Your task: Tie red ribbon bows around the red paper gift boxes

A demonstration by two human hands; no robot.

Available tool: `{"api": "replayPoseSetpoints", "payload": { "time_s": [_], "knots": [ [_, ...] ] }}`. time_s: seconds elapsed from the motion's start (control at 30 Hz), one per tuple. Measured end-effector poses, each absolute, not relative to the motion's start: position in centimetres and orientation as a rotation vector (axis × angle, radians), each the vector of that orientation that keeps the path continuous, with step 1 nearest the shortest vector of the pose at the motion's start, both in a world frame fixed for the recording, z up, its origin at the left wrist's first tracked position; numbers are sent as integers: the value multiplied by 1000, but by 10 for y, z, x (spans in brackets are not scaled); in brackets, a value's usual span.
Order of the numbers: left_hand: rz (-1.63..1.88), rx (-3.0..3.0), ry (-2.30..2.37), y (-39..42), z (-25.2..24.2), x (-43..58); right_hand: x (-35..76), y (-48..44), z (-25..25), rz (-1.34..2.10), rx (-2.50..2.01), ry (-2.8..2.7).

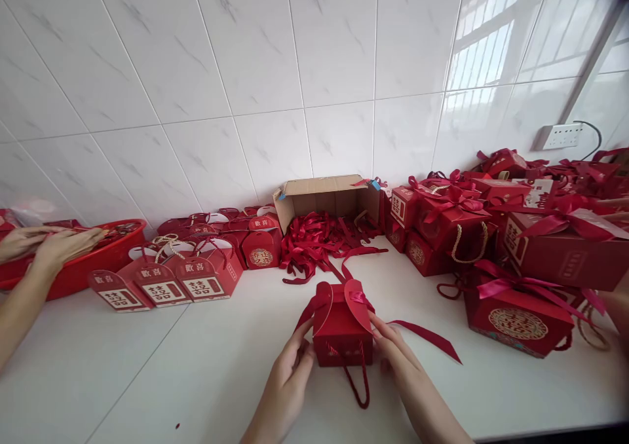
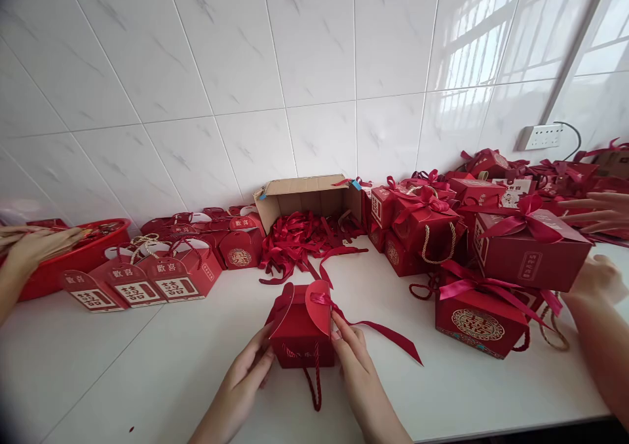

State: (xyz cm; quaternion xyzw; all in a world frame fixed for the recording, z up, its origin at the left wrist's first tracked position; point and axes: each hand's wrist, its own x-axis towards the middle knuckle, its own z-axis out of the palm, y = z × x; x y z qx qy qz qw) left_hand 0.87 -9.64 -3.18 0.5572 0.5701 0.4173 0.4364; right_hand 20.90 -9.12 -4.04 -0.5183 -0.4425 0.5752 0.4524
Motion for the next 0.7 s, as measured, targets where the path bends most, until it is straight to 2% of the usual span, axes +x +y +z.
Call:
{"api": "replayPoseSetpoints", "payload": {
  "time_s": [0.2,0.37,0.43,0.53,0.63,0.7],
  "knots": [
    [675,1419,1504,-85,-17,-8,206,-80,-43,1515,-1143,-928],
    [641,1436,1682,-81,-4,-14,201,-80,-39,1522,-853,-680],
    [732,1467,1703,-80,-1,-15,201,-80,-36,1524,-721,-623],
    [1108,1427,1597,-76,1,-13,203,-78,-29,1502,-607,-567],
    [1466,1146,1367,-70,4,-8,205,-73,-24,1448,-588,-456],
    [1558,904,1191,-65,8,-4,207,-69,-21,1436,-588,-372]
  ]
}}
